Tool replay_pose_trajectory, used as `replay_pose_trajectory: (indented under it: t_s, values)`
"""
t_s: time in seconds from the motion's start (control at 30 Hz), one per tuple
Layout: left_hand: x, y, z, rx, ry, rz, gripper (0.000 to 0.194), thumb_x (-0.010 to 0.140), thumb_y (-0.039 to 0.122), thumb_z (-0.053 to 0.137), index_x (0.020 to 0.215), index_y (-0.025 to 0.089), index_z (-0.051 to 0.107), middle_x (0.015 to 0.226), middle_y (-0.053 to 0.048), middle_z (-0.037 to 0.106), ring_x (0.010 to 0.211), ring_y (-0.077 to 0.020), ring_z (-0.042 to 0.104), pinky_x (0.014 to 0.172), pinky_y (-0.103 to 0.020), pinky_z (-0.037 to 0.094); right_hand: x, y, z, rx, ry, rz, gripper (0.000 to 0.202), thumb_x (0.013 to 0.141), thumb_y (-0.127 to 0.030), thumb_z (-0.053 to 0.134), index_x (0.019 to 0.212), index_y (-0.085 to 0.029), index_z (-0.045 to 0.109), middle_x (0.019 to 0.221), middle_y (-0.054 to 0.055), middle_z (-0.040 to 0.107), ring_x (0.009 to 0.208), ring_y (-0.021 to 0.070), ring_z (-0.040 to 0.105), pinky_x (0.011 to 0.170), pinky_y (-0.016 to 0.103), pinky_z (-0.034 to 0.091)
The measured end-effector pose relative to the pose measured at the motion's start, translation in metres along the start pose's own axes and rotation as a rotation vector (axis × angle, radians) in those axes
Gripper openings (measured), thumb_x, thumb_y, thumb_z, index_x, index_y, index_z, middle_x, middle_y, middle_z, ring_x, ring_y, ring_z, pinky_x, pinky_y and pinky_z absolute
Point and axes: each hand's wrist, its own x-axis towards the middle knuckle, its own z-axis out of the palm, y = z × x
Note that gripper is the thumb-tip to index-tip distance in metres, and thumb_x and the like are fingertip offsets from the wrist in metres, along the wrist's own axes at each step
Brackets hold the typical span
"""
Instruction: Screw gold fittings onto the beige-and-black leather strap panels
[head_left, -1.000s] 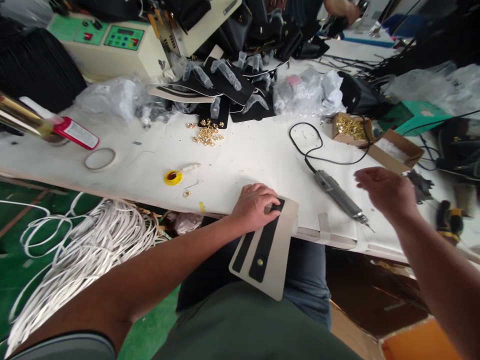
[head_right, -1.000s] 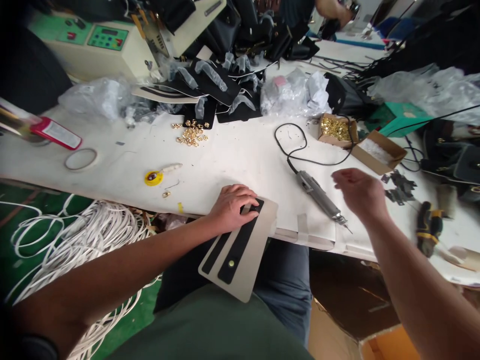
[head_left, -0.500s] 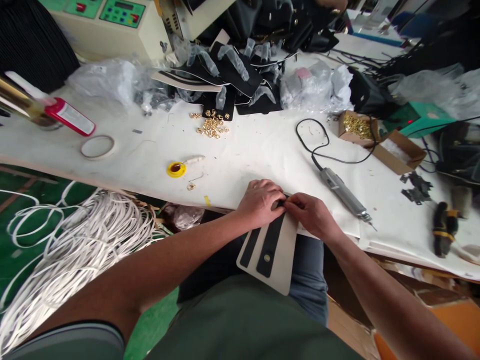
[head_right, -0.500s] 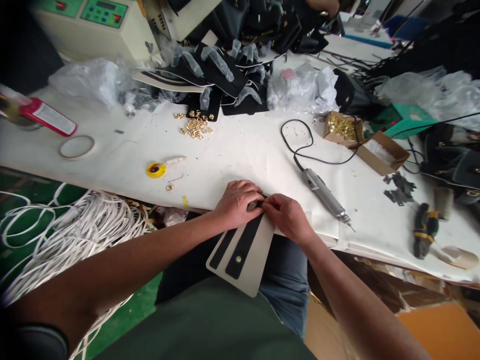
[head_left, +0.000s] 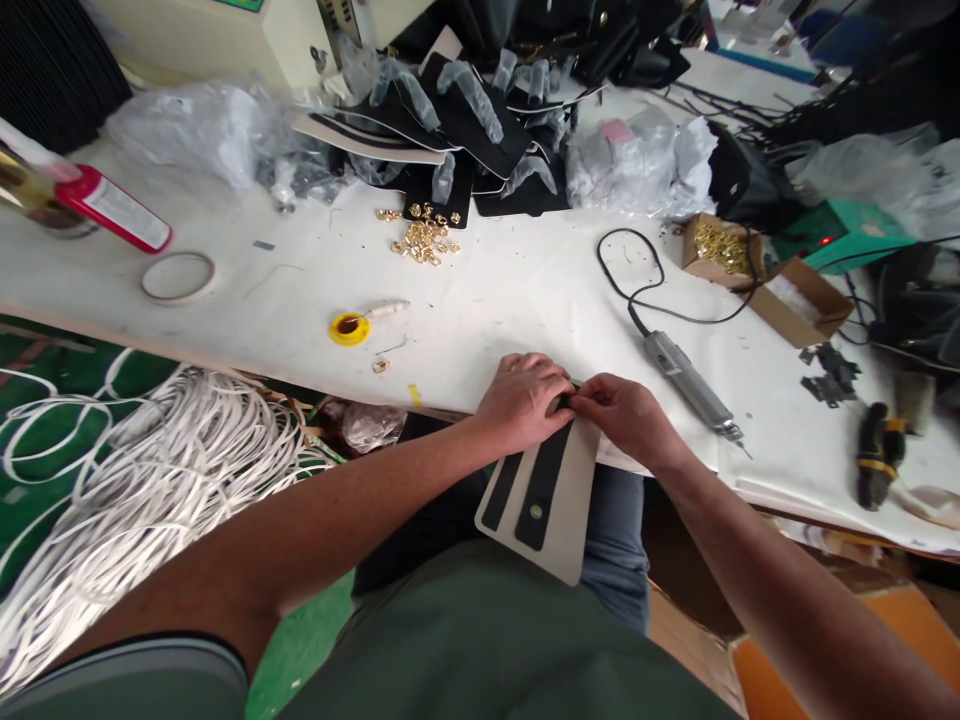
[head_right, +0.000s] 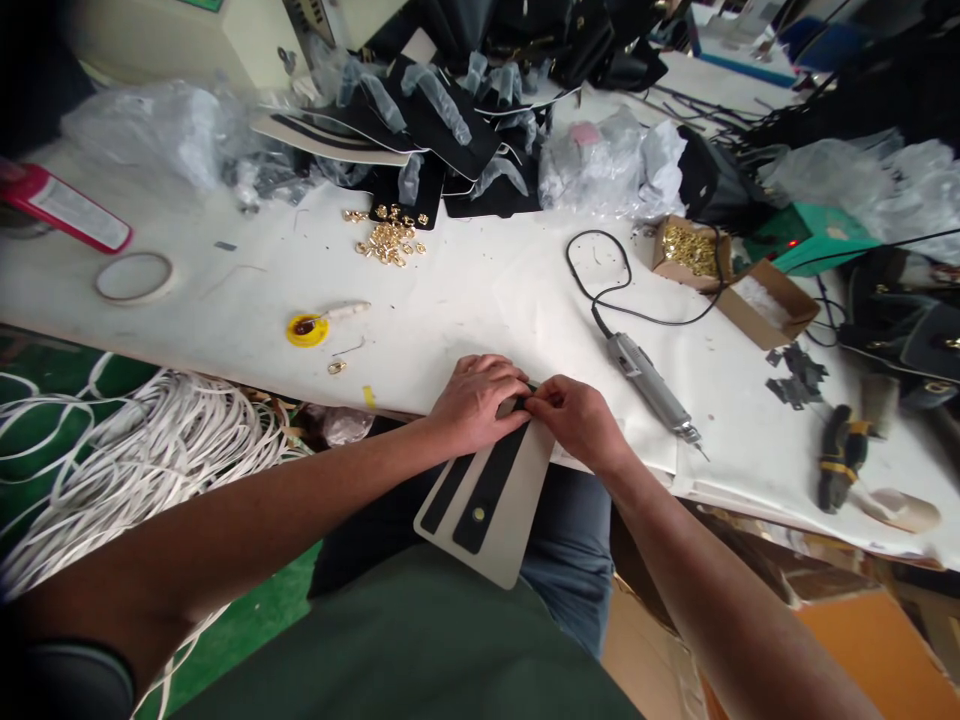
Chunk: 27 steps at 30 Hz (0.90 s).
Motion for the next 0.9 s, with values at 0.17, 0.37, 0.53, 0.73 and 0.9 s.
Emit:
replay_pose_trajectory:
  t_s: [0.17,0.37,0.53,0.73,0.9]
  values:
    - [0.001,0.0,-0.002,-0.009,-0.009,-0.008,0.018,0.091,0.038,0.074,0.105,0.026,0.074,0.122,-0.003,0.076,0.126,-0.0294,0.057,0.106,-0.052,0.039,0.009,0.001,-0.009,-0.003,-0.127,0.007,0.027,0.078,-0.047,0.075,0.075,-0.02,0.07,0.061,-0.003,0.061,0.058,0.0138,0.05,0.056,0.027,0.036]
    - [0.001,0.0,-0.001,-0.007,0.0,-0.01,0.02,0.089,0.037,0.076,0.106,0.027,0.075,0.122,-0.003,0.076,0.125,-0.0285,0.058,0.105,-0.051,0.041,0.001,0.003,-0.004,0.064,-0.08,-0.039,0.037,0.086,-0.055,0.071,0.074,-0.019,0.067,0.062,-0.003,0.058,0.059,0.0125,0.047,0.055,0.028,0.034]
    - [0.001,0.001,-0.002,-0.011,0.0,-0.006,0.019,0.089,0.036,0.076,0.105,0.026,0.074,0.122,-0.003,0.076,0.125,-0.0288,0.058,0.103,-0.051,0.041,-0.008,0.009,-0.018,0.056,0.07,-0.069,0.044,0.09,-0.059,0.066,0.095,-0.017,0.076,0.074,0.003,0.07,0.069,0.0188,0.062,0.067,0.032,0.049]
    - [0.0,-0.001,-0.001,-0.032,0.014,-0.01,0.015,0.088,0.033,0.077,0.102,0.027,0.073,0.12,-0.001,0.077,0.123,-0.0276,0.06,0.104,-0.051,0.042,-0.013,0.051,-0.085,-0.621,0.57,-0.029,0.054,0.084,-0.061,0.068,0.121,-0.023,0.075,0.12,0.015,0.072,0.106,0.035,0.067,0.083,0.046,0.052]
    - [0.0,0.0,-0.001,-0.024,0.014,-0.012,0.015,0.088,0.033,0.077,0.102,0.027,0.073,0.121,-0.001,0.077,0.123,-0.0276,0.06,0.105,-0.052,0.042,-0.006,0.089,-0.111,-0.742,0.391,0.128,0.052,0.088,-0.062,0.059,0.116,-0.022,0.075,0.105,0.014,0.074,0.092,0.0328,0.068,0.07,0.041,0.048]
